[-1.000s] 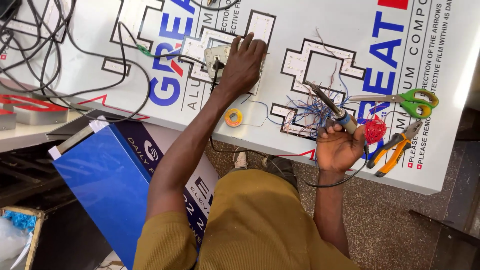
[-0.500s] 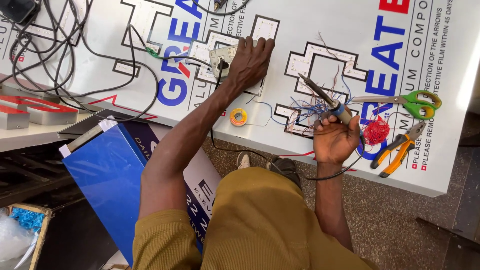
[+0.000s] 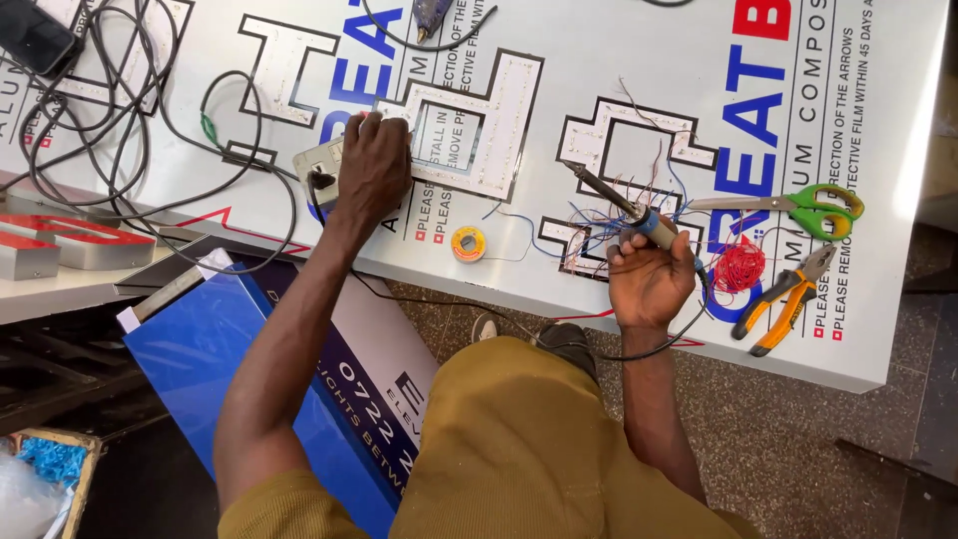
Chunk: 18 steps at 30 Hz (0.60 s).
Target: Soldering wires to LED modules on a sign board to create electrical connections.
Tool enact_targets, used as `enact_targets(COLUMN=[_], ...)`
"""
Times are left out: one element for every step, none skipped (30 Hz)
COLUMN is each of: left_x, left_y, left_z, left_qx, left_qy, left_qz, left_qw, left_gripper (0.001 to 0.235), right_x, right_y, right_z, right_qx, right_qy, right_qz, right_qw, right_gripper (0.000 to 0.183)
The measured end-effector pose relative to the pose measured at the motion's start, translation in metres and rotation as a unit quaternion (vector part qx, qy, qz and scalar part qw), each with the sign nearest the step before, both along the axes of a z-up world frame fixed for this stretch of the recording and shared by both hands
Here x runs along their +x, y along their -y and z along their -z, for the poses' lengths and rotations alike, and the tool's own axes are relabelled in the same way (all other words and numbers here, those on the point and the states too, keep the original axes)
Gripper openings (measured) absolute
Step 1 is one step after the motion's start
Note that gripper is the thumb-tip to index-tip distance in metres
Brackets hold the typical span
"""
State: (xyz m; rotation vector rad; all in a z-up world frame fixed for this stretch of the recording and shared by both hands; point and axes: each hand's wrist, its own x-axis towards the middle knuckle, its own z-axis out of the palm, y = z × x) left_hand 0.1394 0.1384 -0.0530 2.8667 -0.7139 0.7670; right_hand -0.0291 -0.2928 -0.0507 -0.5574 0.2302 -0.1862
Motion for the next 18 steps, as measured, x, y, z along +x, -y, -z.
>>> enact_targets(left_x=[-0.008, -0.016, -0.024, -0.013, -0.008, -0.003, 0.014, 0.031, 0.049, 0.061, 0.075, 0.088, 0.078, 0.068, 0.057, 0.044, 0.027, 0.009], left_y=[0.014, 0.029, 0.045, 0.053, 0.063, 0.074, 0.082, 0.09, 0.096, 0.103, 0.11, 0.118, 0.124, 0.131, 0.137, 0.144, 0.149, 0.154], left_z=[-0.016, -0.033, -0.048, -0.054, -0.058, -0.061, -0.055, -0.048, -0.043, -0.032, -0.022, -0.012, -0.023, -0.035, -0.046, -0.057, -0.067, -0.076], left_qx=[0.002, -0.059, -0.12, -0.118, -0.146, -0.175, -0.176, -0.188, -0.201, -0.203, -0.191, -0.178, -0.178, -0.183, -0.188, -0.188, -0.197, -0.206], left_qy=[0.0, -0.032, -0.065, -0.067, -0.053, -0.04, -0.047, -0.049, -0.045, -0.046, -0.064, -0.082, -0.082, -0.119, -0.157, -0.159, -0.213, -0.267], left_qz=[0.002, -0.005, -0.009, -0.004, 0.024, 0.052, 0.056, 0.066, 0.069, 0.066, 0.047, 0.029, 0.035, 0.04, 0.045, 0.051, 0.113, 0.174], left_qw=[1.0, 0.998, 0.991, 0.991, 0.987, 0.982, 0.982, 0.979, 0.976, 0.976, 0.978, 0.98, 0.98, 0.975, 0.968, 0.968, 0.95, 0.925], left_gripper=[0.012, 0.01, 0.009, 0.009, 0.008, 0.009, 0.009, 0.008, 0.008, 0.008, 0.006, 0.006, 0.006, 0.025, 0.046, 0.046, 0.035, 0.026], right_x=[0.0, 0.0, -0.002, 0.002, -0.002, -0.006, -0.011, -0.017, -0.015, -0.017, -0.02, -0.023, -0.027, -0.03, -0.035, -0.032, -0.035, -0.039], right_y=[0.002, 0.004, 0.006, 0.006, 0.006, 0.006, 0.009, 0.012, 0.016, 0.019, 0.02, 0.022, 0.021, 0.02, 0.019, 0.024, 0.025, 0.027], right_z=[0.003, 0.007, 0.01, 0.009, 0.009, 0.009, 0.012, 0.014, 0.016, 0.017, 0.017, 0.018, 0.018, 0.018, 0.018, 0.018, 0.018, 0.018], right_qx=[0.002, 0.002, 0.001, 0.002, -0.002, -0.005, -0.007, 0.0, 0.007, 0.005, 0.01, 0.015, 0.015, 0.019, 0.023, 0.023, 0.024, 0.026], right_qy=[0.0, -0.003, -0.007, -0.008, -0.012, -0.015, -0.021, -0.021, -0.016, -0.018, -0.015, -0.012, -0.011, -0.017, -0.025, -0.025, -0.027, -0.029], right_qz=[0.002, 0.003, 0.008, 0.013, 0.023, 0.033, 0.038, 0.047, 0.048, 0.044, 0.048, 0.052, 0.058, 0.065, 0.072, 0.078, 0.088, 0.097], right_qw=[1.0, 1.0, 1.0, 1.0, 1.0, 0.999, 0.999, 0.999, 0.999, 0.999, 0.999, 0.998, 0.998, 0.998, 0.997, 0.996, 0.995, 0.994], right_gripper=[0.041, 0.042, 0.043, 0.043, 0.042, 0.041, 0.041, 0.041, 0.041, 0.041, 0.041, 0.041, 0.041, 0.041, 0.041, 0.041, 0.042, 0.042])
